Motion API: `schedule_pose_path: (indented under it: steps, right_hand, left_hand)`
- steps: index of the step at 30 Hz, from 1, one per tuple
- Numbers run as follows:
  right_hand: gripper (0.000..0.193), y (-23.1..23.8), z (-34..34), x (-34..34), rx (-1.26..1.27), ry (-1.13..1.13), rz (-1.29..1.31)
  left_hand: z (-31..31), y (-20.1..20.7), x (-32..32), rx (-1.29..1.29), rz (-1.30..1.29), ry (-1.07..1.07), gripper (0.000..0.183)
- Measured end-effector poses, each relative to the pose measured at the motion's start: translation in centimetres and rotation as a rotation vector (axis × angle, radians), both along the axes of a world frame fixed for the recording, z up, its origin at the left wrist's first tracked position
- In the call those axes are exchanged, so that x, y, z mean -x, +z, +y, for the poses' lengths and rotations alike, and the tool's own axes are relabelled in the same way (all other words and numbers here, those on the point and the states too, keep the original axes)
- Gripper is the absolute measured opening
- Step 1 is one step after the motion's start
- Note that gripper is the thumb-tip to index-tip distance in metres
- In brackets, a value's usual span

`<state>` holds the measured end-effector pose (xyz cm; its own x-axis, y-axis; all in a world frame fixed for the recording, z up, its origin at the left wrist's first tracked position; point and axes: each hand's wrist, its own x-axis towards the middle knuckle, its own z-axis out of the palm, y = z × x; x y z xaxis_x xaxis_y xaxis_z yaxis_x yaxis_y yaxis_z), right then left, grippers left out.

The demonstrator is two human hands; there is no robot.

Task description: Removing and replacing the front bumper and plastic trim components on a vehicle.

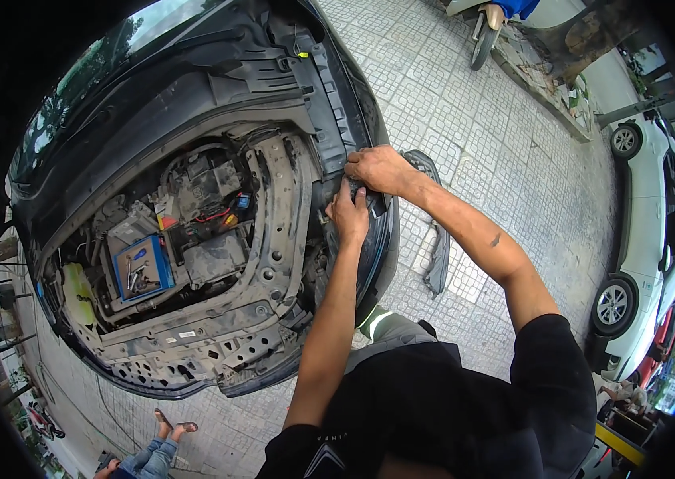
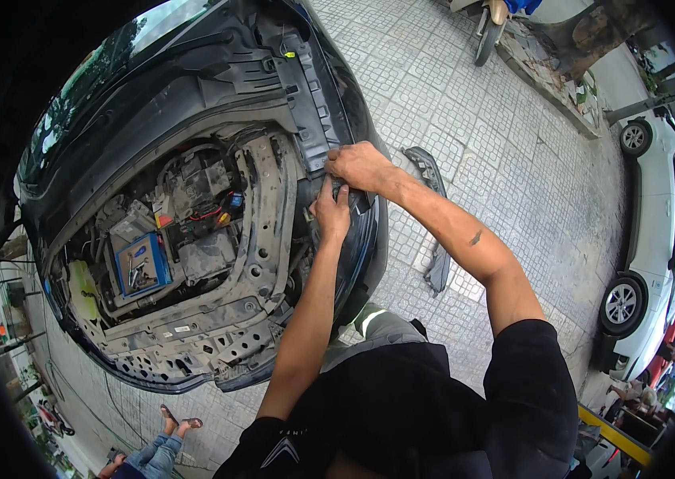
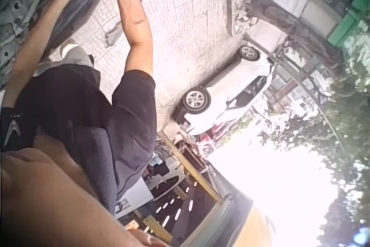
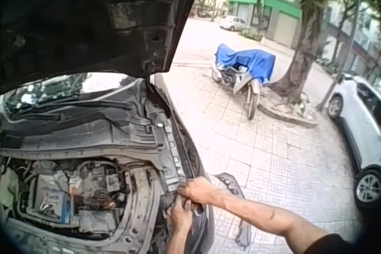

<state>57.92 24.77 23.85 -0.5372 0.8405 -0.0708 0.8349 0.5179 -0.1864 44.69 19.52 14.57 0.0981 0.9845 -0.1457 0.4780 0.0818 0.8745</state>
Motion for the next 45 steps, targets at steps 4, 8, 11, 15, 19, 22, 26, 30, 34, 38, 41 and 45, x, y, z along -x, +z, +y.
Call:
schedule_pose_path:
  steps: [4,8,11,15,19,22,26,30,34,38,41,45]
  right_hand:
    - [0.013,0.0,-0.5,0.1,0.01,-0.124,-0.004]
    - [0.017,-0.4,-0.7,0.8,-0.019,-0.116,-0.024]
    - [0.017,-0.1,-0.4,1.3,0.039,-0.223,-0.132]
    - [0.021,0.0,-0.3,1.8,0.025,-0.223,-0.14]
    - [0.024,-1.3,-0.9,1.7,-0.005,-0.246,-0.138]
    - [0.029,-2.5,-0.8,1.7,-0.127,-0.247,-0.171]
    - [0.037,-2.3,-0.8,1.9,-0.059,-0.29,-0.209]
    - [0.047,-0.8,-1.0,3.0,0.043,-0.34,-0.256]
    - [0.029,-0.2,-1.6,2.3,-0.086,-0.305,-0.14]
    - [0.027,-0.6,-1.4,1.9,-0.006,-0.08,-0.184]
    - [0.021,-0.3,-1.1,1.6,-0.062,-0.053,-0.231]
    - [0.026,-0.9,-0.8,1.6,-0.143,-0.064,-0.259]
  left_hand:
    - [0.2,0.3,-0.3,0.011,0.025,-0.018,0.053]
    - [-0.5,0.2,-0.7,-0.065,0.03,0.02,0.053]
    - [-0.6,0.3,-0.6,-0.073,0.048,0.031,0.054]
    - [-1.5,0.8,0.0,-0.115,0.09,0.046,0.057]
    - [-5.8,2.8,1.4,-0.206,0.099,0.072,0.056]
    - [-10.3,4.2,4.1,-0.247,0.043,0.08,0.046]
    - [-15.3,4.1,8.3,-0.238,0.074,0.082,0.034]
    - [-17.3,3.9,12.5,-0.169,0.151,0.129,0.031]
    - [-18.3,3.5,17.0,-0.201,0.16,0.197,0.03]
    - [-19.1,3.2,21.5,-0.232,0.227,0.28,0.03]
    - [-17.7,3.2,23.9,-0.274,0.26,0.412,0.028]
    - [-15.7,3.4,25.2,-0.286,0.247,0.464,0.028]
